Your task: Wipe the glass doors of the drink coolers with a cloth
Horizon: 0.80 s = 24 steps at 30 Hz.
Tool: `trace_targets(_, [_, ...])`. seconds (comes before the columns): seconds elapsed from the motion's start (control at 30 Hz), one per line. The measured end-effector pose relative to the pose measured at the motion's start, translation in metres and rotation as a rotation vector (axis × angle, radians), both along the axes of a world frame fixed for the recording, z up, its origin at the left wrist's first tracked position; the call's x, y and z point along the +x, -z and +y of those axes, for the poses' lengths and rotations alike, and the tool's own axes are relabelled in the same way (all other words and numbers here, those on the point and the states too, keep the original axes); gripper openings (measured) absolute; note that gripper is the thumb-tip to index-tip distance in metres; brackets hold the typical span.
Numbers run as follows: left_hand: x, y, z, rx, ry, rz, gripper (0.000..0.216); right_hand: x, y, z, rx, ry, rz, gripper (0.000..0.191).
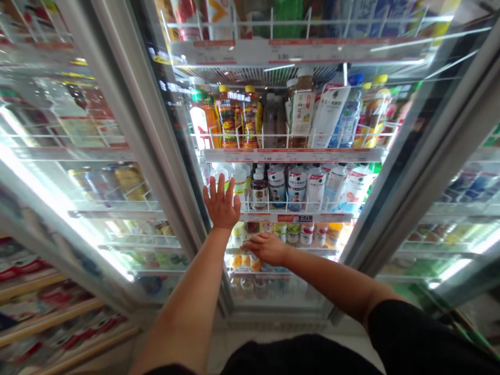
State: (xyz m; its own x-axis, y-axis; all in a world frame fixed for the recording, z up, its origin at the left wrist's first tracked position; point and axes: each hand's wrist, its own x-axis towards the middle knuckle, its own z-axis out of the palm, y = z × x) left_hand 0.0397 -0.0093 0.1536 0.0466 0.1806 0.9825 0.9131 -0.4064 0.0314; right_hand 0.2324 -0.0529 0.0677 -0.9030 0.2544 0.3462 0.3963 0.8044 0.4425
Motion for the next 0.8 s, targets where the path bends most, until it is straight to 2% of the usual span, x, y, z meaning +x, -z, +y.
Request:
trace_targets(0.17, [0.0, 0.0, 0.0, -0.043, 0.039, -0.033, 0.05, 0.043, 0.01, -0.011, -0.018, 0.069, 0.067, 0.041])
trace_targets(0.3, [0.0, 0.0, 0.001, -0.024, 0.009, -0.028, 0.05, 0.087, 0.019, -0.022, -0.042, 0.02, 0.038, 0.033])
trace_targets(0.37, [0.0, 0.0, 0.001, -0.007, 0.001, -0.016, 0.051, 0.107, 0.012, -0.026, -0.019, 0.041, 0.087, 0.037])
trace_targets(0.5, [0.0, 0.001, 0.002, -0.021, -0.002, -0.022, 0.051, 0.136, -0.009, -0.032, 0.082, 0.203, 0.323, 0.052])
trace_targets(0.57, [-0.001, 0.001, 0.002, -0.032, 0.0, -0.033, 0.051, 0.147, -0.01, -0.035, 0.081, 0.218, 0.336, 0.053])
trace_targets(0.7, [0.0, 0.0, 0.002, -0.034, -0.002, -0.033, 0.05, 0.172, -0.008, -0.039, 0.034, 0.126, 0.231, 0.049])
trace_targets(0.8, [0.0, 0.0, 0.001, -0.031, -0.007, -0.033, 0.05, 0.19, -0.013, -0.042, 0.146, 0.226, 0.389, 0.05])
